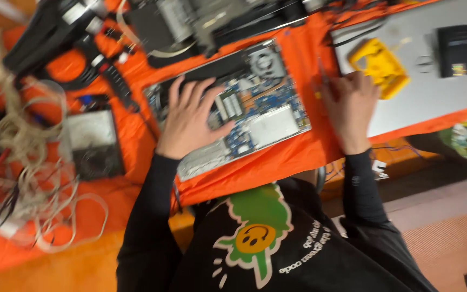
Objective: Dismantling a laptop case, heating internal components with a hair dryer, and inspecting/testing hardware modules.
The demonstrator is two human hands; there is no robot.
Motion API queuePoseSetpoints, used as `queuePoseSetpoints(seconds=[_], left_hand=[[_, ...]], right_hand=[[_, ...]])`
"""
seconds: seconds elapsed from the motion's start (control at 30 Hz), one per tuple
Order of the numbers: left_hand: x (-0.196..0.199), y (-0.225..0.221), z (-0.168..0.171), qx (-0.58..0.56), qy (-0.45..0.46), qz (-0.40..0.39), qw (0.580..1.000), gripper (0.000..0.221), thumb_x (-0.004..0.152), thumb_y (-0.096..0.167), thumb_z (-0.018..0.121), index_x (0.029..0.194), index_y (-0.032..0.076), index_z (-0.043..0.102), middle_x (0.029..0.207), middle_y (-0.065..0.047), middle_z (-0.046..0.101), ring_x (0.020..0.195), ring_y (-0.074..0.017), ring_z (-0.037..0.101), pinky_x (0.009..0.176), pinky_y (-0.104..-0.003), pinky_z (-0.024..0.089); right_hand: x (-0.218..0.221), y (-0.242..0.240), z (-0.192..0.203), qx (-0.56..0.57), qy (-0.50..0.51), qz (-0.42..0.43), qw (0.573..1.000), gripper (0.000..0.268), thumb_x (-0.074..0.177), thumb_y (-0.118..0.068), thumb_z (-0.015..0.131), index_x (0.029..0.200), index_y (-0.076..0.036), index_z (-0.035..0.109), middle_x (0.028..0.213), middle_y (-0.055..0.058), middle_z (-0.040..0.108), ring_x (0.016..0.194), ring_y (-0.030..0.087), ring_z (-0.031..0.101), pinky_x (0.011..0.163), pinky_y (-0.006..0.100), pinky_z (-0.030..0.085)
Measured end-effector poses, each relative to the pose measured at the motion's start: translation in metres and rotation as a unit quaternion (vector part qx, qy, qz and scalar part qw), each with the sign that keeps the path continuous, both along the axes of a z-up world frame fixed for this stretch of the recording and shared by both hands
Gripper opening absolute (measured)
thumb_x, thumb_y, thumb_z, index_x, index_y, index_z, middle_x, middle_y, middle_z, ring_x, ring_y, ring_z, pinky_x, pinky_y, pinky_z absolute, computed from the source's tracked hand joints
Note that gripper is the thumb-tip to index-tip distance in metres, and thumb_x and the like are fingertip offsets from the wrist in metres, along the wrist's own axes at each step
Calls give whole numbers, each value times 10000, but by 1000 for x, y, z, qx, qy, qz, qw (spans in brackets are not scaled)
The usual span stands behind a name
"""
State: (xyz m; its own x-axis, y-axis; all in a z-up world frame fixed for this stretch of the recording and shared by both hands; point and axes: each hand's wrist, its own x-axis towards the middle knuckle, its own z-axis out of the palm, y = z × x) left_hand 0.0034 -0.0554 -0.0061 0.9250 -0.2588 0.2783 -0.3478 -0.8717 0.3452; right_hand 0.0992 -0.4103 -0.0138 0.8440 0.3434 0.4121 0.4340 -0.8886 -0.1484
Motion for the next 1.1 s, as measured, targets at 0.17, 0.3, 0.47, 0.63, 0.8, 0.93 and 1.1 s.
queuePoseSetpoints(seconds=[0.17,0.3,0.47,0.63,0.8,0.93,1.1], left_hand=[[-1,-2,-3,-5,5,-4,1000,731,874,605,742,1357,80,583,1423,-148,530,1326,-336,474,1241,-593,147],[-1,-3,-8,-3,1,-8,1000,754,887,632,722,1388,88,573,1446,-139,523,1343,-329,462,1248,-596,132],[-3,-7,-10,1,6,1,1000,779,869,651,709,1380,83,561,1439,-156,513,1359,-347,447,1235,-600,137],[1,-4,1,-4,-1,19,1000,775,833,652,696,1362,102,560,1439,-154,511,1368,-360,430,1231,-603,136],[0,-4,-4,-33,39,10,999,768,818,642,688,1369,123,560,1439,-141,505,1368,-350,427,1236,-620,114],[-1,-2,-6,-38,39,5,999,770,821,640,678,1387,132,557,1457,-136,500,1371,-350,429,1239,-619,110],[0,-1,-7,-24,52,11,998,789,818,664,660,1395,137,555,1466,-135,493,1356,-346,436,1239,-621,99]], right_hand=[[2,-7,15,32,11,48,998,70,1046,-126,758,1076,-69,732,1055,85,690,1027,285,608,925,419,430],[-1,39,53,183,125,183,958,136,1097,-44,664,1217,18,652,1095,125,698,973,249,670,819,325,558],[22,95,46,186,164,336,909,154,1071,-63,686,1200,19,663,1009,130,685,852,190,705,764,303,570],[32,126,27,265,188,309,894,188,1020,-77,679,1182,18,678,922,120,653,765,168,666,678,287,538],[47,112,17,270,184,268,906,177,1020,-104,666,1153,9,694,907,70,681,747,114,642,645,253,503],[61,98,-7,349,264,181,881,181,1042,-112,640,1172,9,674,925,19,689,782,51,588,685,209,469],[62,105,-18,448,294,152,831,182,1051,-124,633,1172,12,634,968,-20,657,785,20,516,675,184,413]])
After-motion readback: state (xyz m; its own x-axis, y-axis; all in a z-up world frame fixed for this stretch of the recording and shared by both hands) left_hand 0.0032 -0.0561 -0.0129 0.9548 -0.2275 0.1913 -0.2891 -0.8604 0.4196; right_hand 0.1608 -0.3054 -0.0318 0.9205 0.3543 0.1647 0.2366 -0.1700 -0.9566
